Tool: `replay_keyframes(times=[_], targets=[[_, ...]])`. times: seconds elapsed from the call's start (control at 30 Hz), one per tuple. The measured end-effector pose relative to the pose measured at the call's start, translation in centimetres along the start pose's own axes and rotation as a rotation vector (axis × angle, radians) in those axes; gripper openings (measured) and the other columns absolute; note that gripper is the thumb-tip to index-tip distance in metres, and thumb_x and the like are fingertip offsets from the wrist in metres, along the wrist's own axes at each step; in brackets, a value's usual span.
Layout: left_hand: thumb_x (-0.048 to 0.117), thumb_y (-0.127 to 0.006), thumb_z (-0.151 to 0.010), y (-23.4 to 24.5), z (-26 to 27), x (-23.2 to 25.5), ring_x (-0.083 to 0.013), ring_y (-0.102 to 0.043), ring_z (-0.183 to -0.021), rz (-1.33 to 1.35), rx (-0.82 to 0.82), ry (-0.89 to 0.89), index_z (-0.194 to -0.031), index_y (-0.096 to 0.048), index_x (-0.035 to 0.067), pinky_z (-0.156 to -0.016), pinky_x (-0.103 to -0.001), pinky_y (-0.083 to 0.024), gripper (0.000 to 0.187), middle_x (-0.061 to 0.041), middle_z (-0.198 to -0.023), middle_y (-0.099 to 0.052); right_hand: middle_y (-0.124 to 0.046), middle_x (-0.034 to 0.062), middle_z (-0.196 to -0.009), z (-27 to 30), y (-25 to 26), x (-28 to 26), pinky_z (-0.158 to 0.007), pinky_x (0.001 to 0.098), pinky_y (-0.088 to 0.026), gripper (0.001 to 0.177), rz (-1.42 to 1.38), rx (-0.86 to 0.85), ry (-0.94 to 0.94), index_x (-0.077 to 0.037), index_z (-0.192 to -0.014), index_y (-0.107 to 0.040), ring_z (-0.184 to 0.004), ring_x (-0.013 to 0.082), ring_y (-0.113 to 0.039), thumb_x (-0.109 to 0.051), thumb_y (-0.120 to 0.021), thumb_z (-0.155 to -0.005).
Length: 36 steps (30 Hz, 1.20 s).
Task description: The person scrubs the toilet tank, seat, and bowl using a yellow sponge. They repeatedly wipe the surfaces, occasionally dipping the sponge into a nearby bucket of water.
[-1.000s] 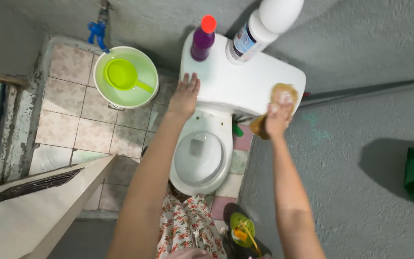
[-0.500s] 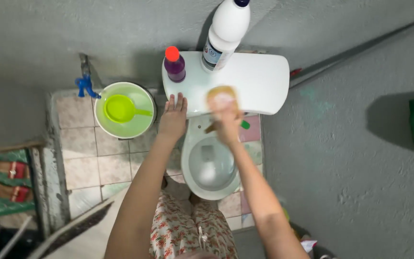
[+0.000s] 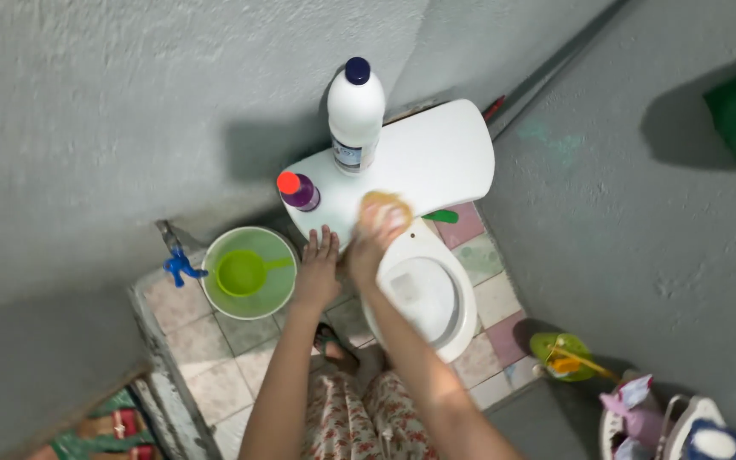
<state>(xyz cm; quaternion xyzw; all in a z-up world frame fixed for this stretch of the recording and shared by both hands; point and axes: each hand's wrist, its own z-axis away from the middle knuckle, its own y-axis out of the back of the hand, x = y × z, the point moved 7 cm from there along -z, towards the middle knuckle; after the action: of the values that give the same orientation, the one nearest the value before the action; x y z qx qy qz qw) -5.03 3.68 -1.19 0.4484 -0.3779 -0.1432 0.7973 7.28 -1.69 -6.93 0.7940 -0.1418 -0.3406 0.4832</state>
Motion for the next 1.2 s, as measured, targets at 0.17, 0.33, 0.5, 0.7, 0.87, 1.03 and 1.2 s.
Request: replay_keyframes(times=[0.17, 0.33, 0.5, 0.7, 0.87, 1.03, 1.2], targets=[[0.009, -0.072, -0.075, 1.0, 0.6, 0.9, -0.0396, -0.01, -0.155, -0.008, -0.111, 0.039, -0.158, -0.021, 0.003, -0.123, -0.049, -0.022, 0.097, -0.015, -0.168, -0.01, 0.0, 0.0419, -0.163, -11.0, 0.7, 15.8, -0.121, 0.0586, -0.004, 0.068, -0.16, 0.195, -0.387, -0.003, -0.162, -0.025, -0.15, 0.0586, -0.004, -0.023, -0.058, -0.105], [0.001, -0.066, -0.075, 2.1, 0.0, 1.9, -0.0416, -0.007, -0.158, -0.029, -0.083, 0.024, -0.161, -0.022, 0.005, -0.117, -0.041, -0.031, 0.097, -0.012, -0.172, -0.011, -0.011, 0.0263, -0.173, -9.1, -0.9, 14.6, -0.13, 0.0573, 0.001, 0.074, -0.208, 0.212, -0.427, -0.005, -0.166, -0.017, -0.16, 0.0512, -0.003, -0.025, -0.055, -0.106], [0.003, -0.067, -0.069, 2.4, 0.1, 2.5, -0.0469, -0.007, -0.153, -0.118, -0.095, -0.054, -0.156, -0.022, -0.001, -0.123, -0.046, -0.024, 0.098, -0.02, -0.167, -0.011, -0.007, 0.0298, -0.168, -1.5, -2.9, 7.4, -0.124, 0.0592, 0.002, 0.084, -0.305, 0.083, -0.482, -0.004, -0.163, -0.008, -0.153, 0.0551, 0.005, -0.026, -0.059, -0.1], [-0.002, -0.063, -0.071, 1.9, 1.6, -0.9, -0.0447, -0.024, -0.15, 0.072, 0.074, -0.183, -0.152, -0.038, 0.002, -0.12, -0.049, -0.028, 0.085, -0.02, -0.161, -0.032, 0.014, 0.0341, -0.166, -9.2, 1.1, 16.5, -0.123, 0.0557, -0.001, 0.075, -0.51, 0.086, -0.676, -0.007, -0.164, -0.002, -0.151, 0.0533, 0.019, -0.023, -0.05, -0.109], [0.006, -0.062, -0.08, 2.7, 8.3, -13.2, -0.042, -0.052, -0.128, 0.014, 0.138, 0.116, -0.141, -0.055, 0.003, -0.112, -0.052, -0.038, 0.062, -0.024, -0.136, -0.058, -0.005, 0.037, -0.169, -8.2, 3.5, 10.1, -0.127, 0.0627, -0.007, 0.07, -0.061, 0.048, -0.316, -0.003, -0.166, -0.018, -0.156, 0.0572, -0.002, -0.014, -0.052, -0.106], [0.012, -0.063, -0.08, 0.7, 8.4, -18.5, -0.041, -0.054, -0.125, 0.107, -0.444, 0.583, -0.134, -0.059, 0.005, -0.109, -0.051, -0.041, 0.054, -0.022, -0.132, -0.061, -0.016, 0.0358, -0.16, -3.9, 3.2, 2.8, -0.117, 0.0728, -0.01, 0.075, 0.084, -0.188, -0.115, -0.01, -0.16, -0.029, -0.143, 0.0689, -0.005, -0.012, -0.061, -0.092], [0.018, -0.063, -0.081, 2.0, 8.7, -18.6, -0.04, -0.057, -0.121, 0.27, -0.5, 0.658, -0.126, -0.062, 0.007, -0.106, -0.051, -0.043, 0.046, -0.02, -0.128, -0.063, -0.015, 0.0215, -0.17, -11.0, 4.3, 9.6, -0.12, 0.0713, -0.005, 0.068, 0.159, -0.194, -0.302, -0.018, -0.164, -0.026, -0.156, 0.0513, -0.005, -0.035, -0.05, -0.103]])
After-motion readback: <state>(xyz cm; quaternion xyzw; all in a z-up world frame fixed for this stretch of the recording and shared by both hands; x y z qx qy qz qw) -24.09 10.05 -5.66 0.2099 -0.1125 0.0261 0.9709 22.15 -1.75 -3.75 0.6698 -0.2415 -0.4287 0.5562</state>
